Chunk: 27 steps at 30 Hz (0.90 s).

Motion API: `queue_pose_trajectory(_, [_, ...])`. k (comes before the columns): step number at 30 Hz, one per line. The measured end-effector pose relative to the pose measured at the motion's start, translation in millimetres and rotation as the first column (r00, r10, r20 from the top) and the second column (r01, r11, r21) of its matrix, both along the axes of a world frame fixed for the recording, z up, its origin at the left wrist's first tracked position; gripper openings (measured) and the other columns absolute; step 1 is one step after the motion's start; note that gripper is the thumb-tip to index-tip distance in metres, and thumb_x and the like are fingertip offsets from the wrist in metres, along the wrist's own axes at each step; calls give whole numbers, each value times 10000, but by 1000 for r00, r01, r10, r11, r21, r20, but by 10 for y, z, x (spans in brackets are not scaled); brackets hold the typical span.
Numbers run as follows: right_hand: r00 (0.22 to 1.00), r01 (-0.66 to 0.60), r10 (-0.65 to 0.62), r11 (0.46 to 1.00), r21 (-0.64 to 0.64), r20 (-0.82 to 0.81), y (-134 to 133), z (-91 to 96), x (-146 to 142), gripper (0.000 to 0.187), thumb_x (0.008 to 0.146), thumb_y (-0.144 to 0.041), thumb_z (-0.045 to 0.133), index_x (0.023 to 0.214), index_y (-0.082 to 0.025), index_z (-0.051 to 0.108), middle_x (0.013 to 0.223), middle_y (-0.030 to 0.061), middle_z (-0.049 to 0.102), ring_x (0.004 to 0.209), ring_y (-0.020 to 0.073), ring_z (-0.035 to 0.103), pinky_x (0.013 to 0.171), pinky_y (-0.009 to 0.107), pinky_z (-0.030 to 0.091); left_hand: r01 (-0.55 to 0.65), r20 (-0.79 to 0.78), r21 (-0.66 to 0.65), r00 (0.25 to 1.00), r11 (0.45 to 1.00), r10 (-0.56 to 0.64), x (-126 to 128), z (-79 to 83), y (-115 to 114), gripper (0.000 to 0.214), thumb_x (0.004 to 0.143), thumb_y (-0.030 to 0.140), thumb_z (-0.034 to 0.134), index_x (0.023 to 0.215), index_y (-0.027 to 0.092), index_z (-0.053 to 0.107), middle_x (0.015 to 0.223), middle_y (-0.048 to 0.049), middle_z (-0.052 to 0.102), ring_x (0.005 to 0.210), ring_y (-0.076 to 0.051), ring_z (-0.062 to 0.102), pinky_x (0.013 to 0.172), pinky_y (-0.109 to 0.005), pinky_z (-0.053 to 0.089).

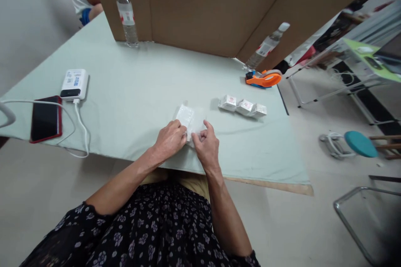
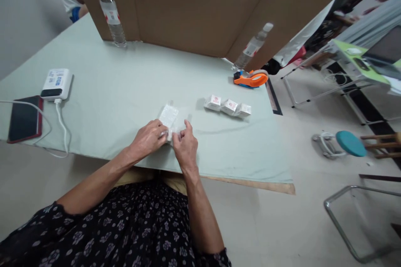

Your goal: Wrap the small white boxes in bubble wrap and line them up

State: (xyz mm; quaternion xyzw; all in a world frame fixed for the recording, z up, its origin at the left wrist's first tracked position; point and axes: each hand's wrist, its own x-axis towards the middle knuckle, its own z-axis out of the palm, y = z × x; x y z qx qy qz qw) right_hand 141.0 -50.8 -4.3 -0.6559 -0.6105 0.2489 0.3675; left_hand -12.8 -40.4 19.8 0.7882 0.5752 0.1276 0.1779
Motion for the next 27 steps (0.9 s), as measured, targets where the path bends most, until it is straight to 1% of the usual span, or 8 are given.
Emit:
queue_pose_trajectory(5, [991,-131,131,991,-16,-42,42,53,-138,588,863,-367,521,1382,-94,492,766,27,660,689,186,616,738,346,507,18,-9,-39,1000,999,-19,19,2,39,202,925,207,494,905,156,688,996,-122,622,934,-241,596,795,-340,502])
queue_pose_trajectory(10, [963,-269,269,962,-50,3,105,45,-106,555,886,-330,506,1396,-112,495,900,73,711,762,200,651,815,378,520,40,92,-38,995,998,-37,-36,-64,50,182,918,210,496,929,160,671,962,-98,629,924,-221,608,836,-334,510])
queue_pose_trajectory(14, [891,-452,455,888,-80,13,135,117,-4,531,928,-310,462,1436,-155,460,1055,91,711,828,201,659,837,377,528,-5,269,-19,963,1000,11,-75,-133,25,221,865,190,535,1054,147,641,1013,-96,648,964,-222,607,883,-354,509])
queue_pose_trajectory(18, [804,-583,590,807,-92,77,176,169,70,585,914,-185,401,1498,-184,366,1122,88,695,915,210,657,875,388,525,-126,444,-120,880,985,167,-42,-164,9,496,757,185,634,1243,129,555,1086,-91,660,877,-195,617,842,-342,526])
queue_pose_trajectory(20, [775,-603,611,791,-102,161,217,164,90,643,876,-144,411,1513,-192,344,1177,101,682,981,230,651,915,415,512,-177,462,-147,858,973,226,-7,-171,11,436,792,215,617,1217,131,570,1049,-89,666,864,-200,618,831,-355,525])
queue_pose_trajectory(22, [747,-623,633,773,-116,205,270,150,107,674,849,-126,416,1516,-195,345,1232,119,665,1014,242,645,934,434,505,-198,460,-126,857,972,234,23,-185,16,310,855,227,559,1147,130,600,1019,-98,667,889,-213,618,848,-376,517])
queue_pose_trajectory(25, [711,-670,682,731,-129,174,332,137,126,702,823,-110,425,1514,-211,352,1227,114,671,916,211,649,895,412,520,-191,460,-99,861,977,215,44,-223,25,230,883,192,519,1086,139,611,1024,-107,663,940,-221,621,883,-386,507])
queue_pose_trajectory(27, [717,-675,685,728,-116,127,327,135,125,717,815,-112,444,1515,-228,344,1192,93,684,801,177,634,839,379,530,-203,456,-113,859,973,232,47,-251,30,249,851,158,545,1091,145,608,1056,-108,660,963,-221,623,900,-381,505])
